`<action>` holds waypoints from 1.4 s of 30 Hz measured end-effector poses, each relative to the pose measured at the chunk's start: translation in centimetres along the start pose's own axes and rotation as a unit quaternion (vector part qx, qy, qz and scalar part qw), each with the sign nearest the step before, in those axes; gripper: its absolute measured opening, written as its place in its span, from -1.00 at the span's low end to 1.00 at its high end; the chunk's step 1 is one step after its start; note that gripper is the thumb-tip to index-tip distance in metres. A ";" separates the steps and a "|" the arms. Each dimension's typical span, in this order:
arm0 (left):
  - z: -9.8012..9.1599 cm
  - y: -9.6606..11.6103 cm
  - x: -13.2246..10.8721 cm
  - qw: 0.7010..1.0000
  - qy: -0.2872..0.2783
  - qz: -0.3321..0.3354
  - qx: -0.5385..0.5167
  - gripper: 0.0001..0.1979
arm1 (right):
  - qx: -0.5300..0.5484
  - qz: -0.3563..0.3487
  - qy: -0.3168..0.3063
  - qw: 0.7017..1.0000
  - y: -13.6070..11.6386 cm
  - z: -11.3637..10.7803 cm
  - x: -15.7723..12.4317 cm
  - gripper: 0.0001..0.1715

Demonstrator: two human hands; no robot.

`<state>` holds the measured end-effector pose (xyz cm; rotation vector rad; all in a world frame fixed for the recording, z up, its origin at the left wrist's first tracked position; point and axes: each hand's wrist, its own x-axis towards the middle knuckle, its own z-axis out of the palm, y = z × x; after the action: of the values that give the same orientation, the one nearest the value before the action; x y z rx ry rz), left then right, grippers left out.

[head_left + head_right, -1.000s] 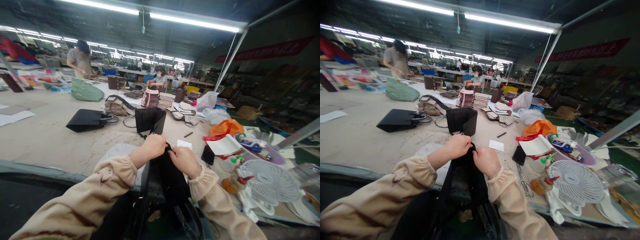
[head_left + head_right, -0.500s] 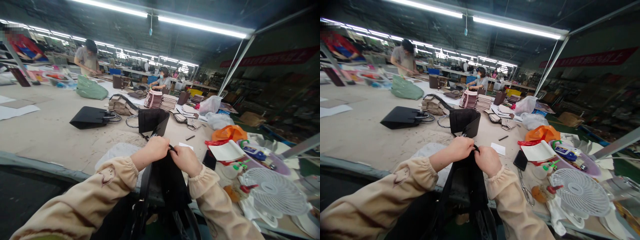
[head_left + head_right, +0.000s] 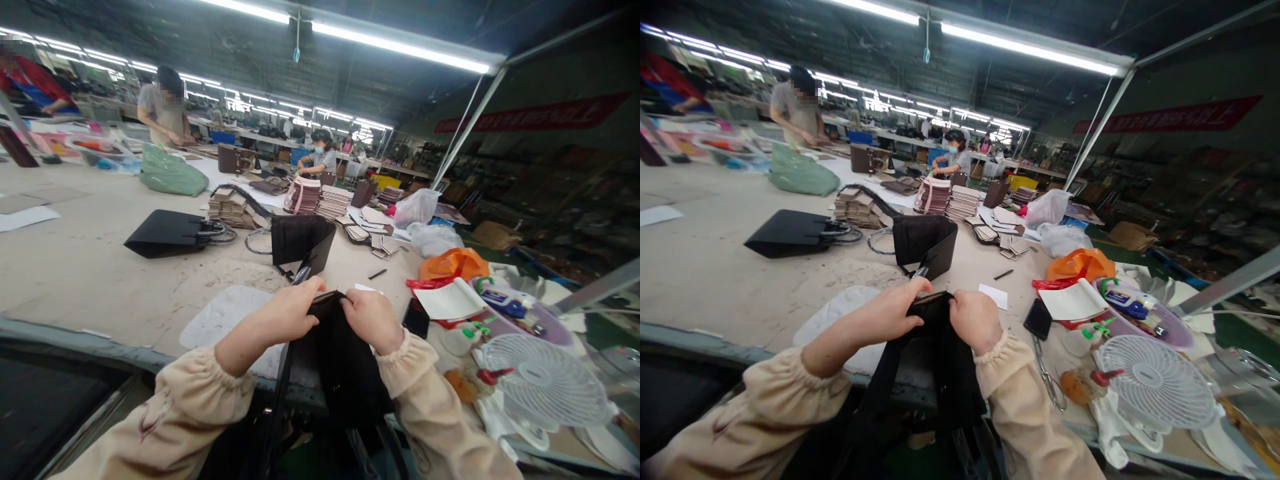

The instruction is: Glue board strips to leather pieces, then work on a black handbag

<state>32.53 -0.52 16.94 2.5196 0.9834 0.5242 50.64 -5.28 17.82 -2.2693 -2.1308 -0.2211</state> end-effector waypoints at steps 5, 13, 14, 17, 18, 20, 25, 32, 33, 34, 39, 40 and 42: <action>-0.9 -1.5 0.1 0.999 -0.005 0.022 0.047 -0.59 | 0.003 -0.012 0.023 1.000 -0.2 0.5 0.0 -0.62; -0.4 -1.4 1.4 0.991 -0.011 0.050 0.121 -0.71 | 0.016 -0.014 0.026 0.999 -0.5 0.4 0.1 -0.61; -0.3 -1.3 1.6 0.990 -0.015 0.050 0.134 -0.73 | 0.019 -0.015 0.029 0.999 -0.5 0.4 0.1 -0.61; -0.2 -0.7 2.0 0.981 -0.018 0.055 0.183 -0.81 | 0.029 -0.019 0.033 0.999 -0.5 0.5 0.0 -0.61; -0.1 -0.4 2.1 0.977 -0.014 0.058 0.203 -0.82 | 0.031 -0.018 0.033 0.999 -0.4 0.6 0.1 -0.61; 0.0 0.1 2.0 0.969 0.002 0.066 0.237 -0.82 | 0.033 -0.015 0.030 0.999 -0.3 0.7 0.1 -0.61; 0.1 1.0 1.7 0.962 0.024 0.077 0.261 -0.84 | 0.043 -0.012 0.031 0.999 0.0 0.8 0.3 -0.59; 0.3 0.1 2.4 0.972 0.022 0.094 0.213 -0.90 | 0.060 -0.005 0.032 0.998 0.0 0.8 0.1 -0.59; 0.3 -0.2 2.5 0.975 0.012 0.093 0.199 -0.89 | 0.064 -0.004 0.029 0.998 0.0 0.8 0.1 -0.59; 0.3 -0.5 2.6 0.978 0.001 0.089 0.186 -0.87 | 0.068 -0.004 0.025 0.997 -0.1 0.7 0.1 -0.60; 0.3 -1.2 2.5 0.984 -0.004 0.063 0.168 -0.82 | 0.083 -0.014 0.018 0.996 -0.1 0.6 0.0 -0.62; 0.4 -1.2 2.5 0.983 0.000 0.063 0.173 -0.82 | 0.085 -0.015 0.018 0.996 -0.1 0.7 0.0 -0.62; 0.4 -1.3 2.4 0.980 0.004 0.062 0.190 -0.82 | 0.087 -0.013 0.018 0.996 0.0 0.8 0.0 -0.61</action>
<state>33.68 1.96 16.50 2.9348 1.0142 0.4141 50.71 -5.20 17.07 -2.1271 -2.0732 -0.0717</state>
